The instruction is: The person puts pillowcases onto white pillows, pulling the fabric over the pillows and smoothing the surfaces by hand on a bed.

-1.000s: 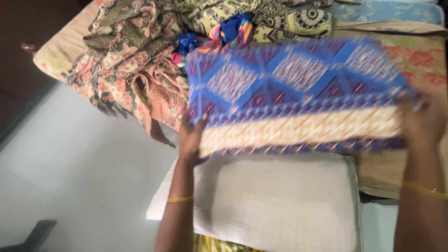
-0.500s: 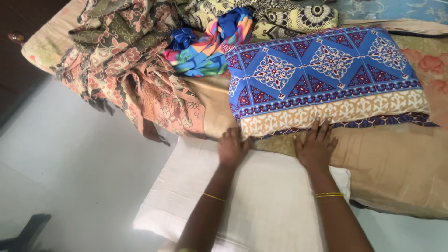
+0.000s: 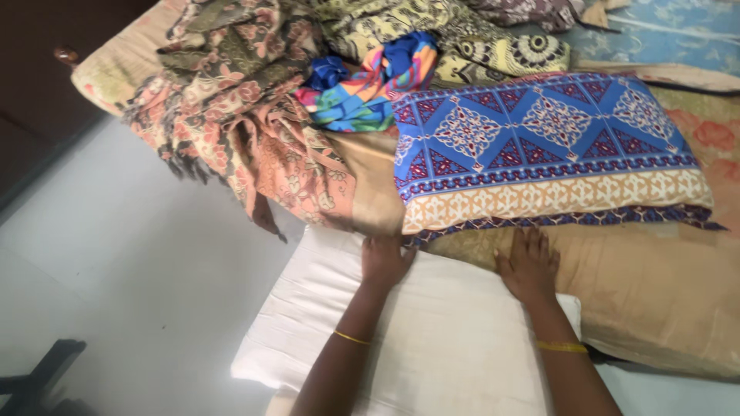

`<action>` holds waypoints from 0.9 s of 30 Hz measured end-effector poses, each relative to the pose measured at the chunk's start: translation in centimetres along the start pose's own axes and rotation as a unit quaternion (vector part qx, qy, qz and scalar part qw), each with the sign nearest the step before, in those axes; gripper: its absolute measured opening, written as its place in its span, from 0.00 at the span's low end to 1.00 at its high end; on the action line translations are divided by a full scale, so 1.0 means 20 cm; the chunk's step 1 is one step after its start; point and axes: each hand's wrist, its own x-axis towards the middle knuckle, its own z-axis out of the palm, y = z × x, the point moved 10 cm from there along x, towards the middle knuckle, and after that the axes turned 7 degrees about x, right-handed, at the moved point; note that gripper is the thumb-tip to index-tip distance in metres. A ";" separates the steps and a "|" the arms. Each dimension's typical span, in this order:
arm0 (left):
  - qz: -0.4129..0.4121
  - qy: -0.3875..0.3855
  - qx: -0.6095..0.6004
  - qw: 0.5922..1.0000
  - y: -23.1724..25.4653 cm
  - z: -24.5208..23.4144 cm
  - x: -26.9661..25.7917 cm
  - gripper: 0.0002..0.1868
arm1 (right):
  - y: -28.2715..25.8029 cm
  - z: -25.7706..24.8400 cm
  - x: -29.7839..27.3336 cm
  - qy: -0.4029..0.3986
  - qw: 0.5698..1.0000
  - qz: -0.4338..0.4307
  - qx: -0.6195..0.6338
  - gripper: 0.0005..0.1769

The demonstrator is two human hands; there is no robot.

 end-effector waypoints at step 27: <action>0.020 0.063 -0.231 0.971 -0.13 -0.18 -0.08 0.25 | -0.89 -0.17 -0.03 0.111 0.963 -0.201 0.140 0.37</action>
